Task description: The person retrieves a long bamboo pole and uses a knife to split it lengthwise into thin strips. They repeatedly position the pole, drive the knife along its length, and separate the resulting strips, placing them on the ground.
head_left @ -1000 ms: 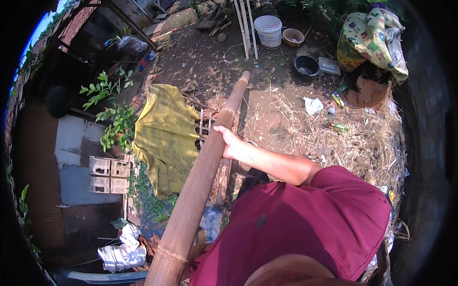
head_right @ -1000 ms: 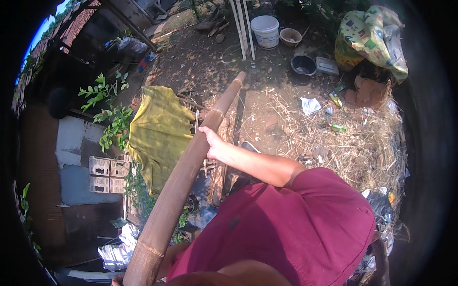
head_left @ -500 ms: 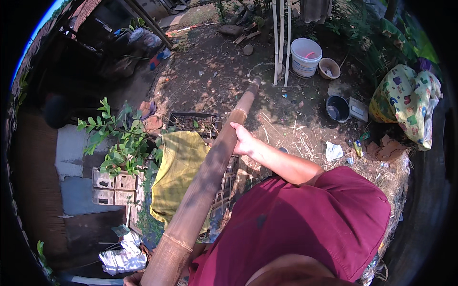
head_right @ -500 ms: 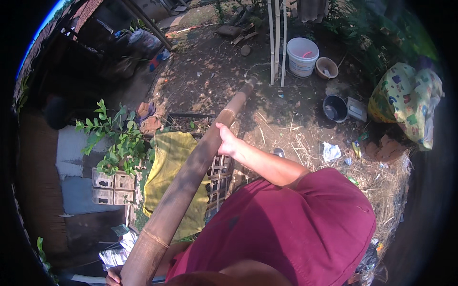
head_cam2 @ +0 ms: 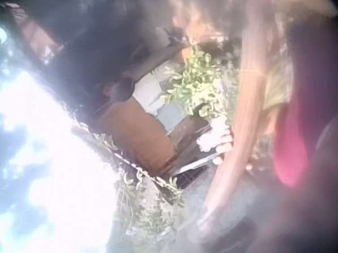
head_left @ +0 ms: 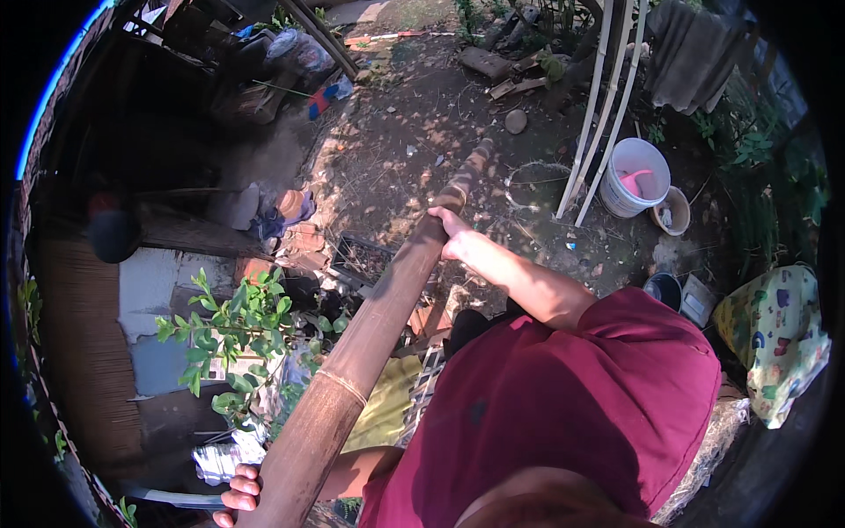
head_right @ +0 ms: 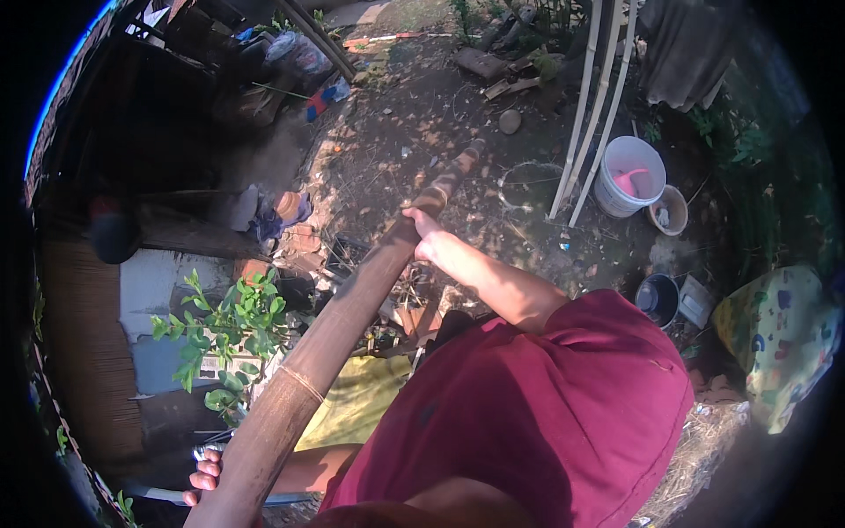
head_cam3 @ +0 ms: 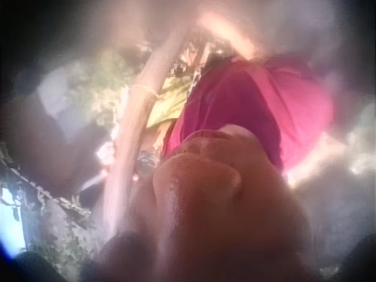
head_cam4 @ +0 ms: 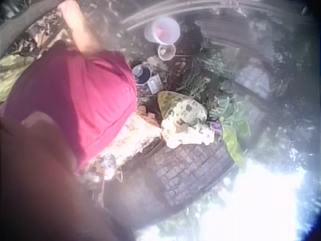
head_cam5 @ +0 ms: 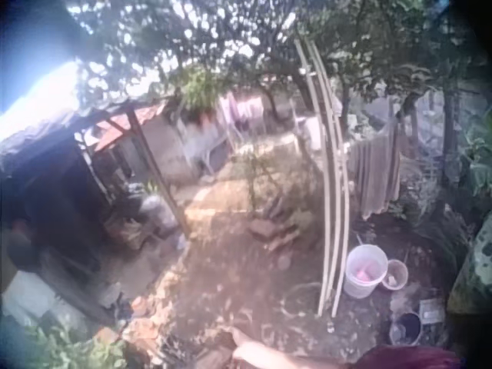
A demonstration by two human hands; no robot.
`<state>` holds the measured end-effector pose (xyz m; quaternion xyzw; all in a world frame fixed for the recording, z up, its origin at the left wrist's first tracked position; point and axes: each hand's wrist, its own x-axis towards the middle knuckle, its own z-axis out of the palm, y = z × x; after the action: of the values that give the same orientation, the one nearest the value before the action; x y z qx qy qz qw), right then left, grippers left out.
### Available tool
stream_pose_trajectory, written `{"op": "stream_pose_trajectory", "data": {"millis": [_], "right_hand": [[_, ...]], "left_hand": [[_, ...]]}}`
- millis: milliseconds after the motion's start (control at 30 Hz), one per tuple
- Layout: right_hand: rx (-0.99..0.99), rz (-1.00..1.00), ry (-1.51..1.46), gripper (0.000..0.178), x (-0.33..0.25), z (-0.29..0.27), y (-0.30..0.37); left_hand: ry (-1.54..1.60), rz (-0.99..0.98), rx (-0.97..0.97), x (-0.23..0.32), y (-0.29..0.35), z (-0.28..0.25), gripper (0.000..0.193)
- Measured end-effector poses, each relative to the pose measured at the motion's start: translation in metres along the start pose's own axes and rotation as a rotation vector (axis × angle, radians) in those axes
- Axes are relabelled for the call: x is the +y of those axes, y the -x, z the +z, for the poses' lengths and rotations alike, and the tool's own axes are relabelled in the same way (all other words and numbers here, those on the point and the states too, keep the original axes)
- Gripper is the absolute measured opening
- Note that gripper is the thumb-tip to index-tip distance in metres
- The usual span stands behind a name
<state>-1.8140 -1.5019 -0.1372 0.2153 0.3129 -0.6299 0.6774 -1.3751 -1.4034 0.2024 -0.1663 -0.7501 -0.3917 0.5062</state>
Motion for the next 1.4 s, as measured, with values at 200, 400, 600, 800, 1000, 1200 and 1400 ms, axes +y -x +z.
{"op": "stream_pose_trajectory", "data": {"millis": [200,400,600,800,1000,1200,1400], "right_hand": [[0.093,0.051,-0.041,0.046,-0.098,0.069,-0.089],[0.122,0.058,0.05,0.047,-0.136,0.132,-0.192],[0.221,0.09,0.219,0.051,-0.136,0.264,-0.248],[-0.007,0.07,0.035,0.032,-0.148,0.315,-0.385],[0.139,0.105,0.316,0.063,-0.182,0.403,-0.458],[0.179,0.149,0.393,0.065,-0.231,0.467,-0.563],[-0.037,-0.49,0.696,0.06,-0.259,0.641,-0.671]], "left_hand": [[-0.144,-0.079,0.217,-0.144,-0.061,-0.024,0.115],[0.047,-0.053,0.33,-0.284,-0.09,-0.131,0.108],[0.1,0.045,0.465,-0.386,-0.13,-0.296,0.095],[-0.24,-0.124,0.999,-0.524,-0.205,-0.394,0.083],[-0.152,-0.22,0.979,-0.67,-0.241,-0.531,0.073],[-0.144,-0.383,1.011,-0.824,-0.247,-0.663,0.071],[-0.229,-0.418,1.118,-1.006,-0.241,-0.795,0.059]]}}
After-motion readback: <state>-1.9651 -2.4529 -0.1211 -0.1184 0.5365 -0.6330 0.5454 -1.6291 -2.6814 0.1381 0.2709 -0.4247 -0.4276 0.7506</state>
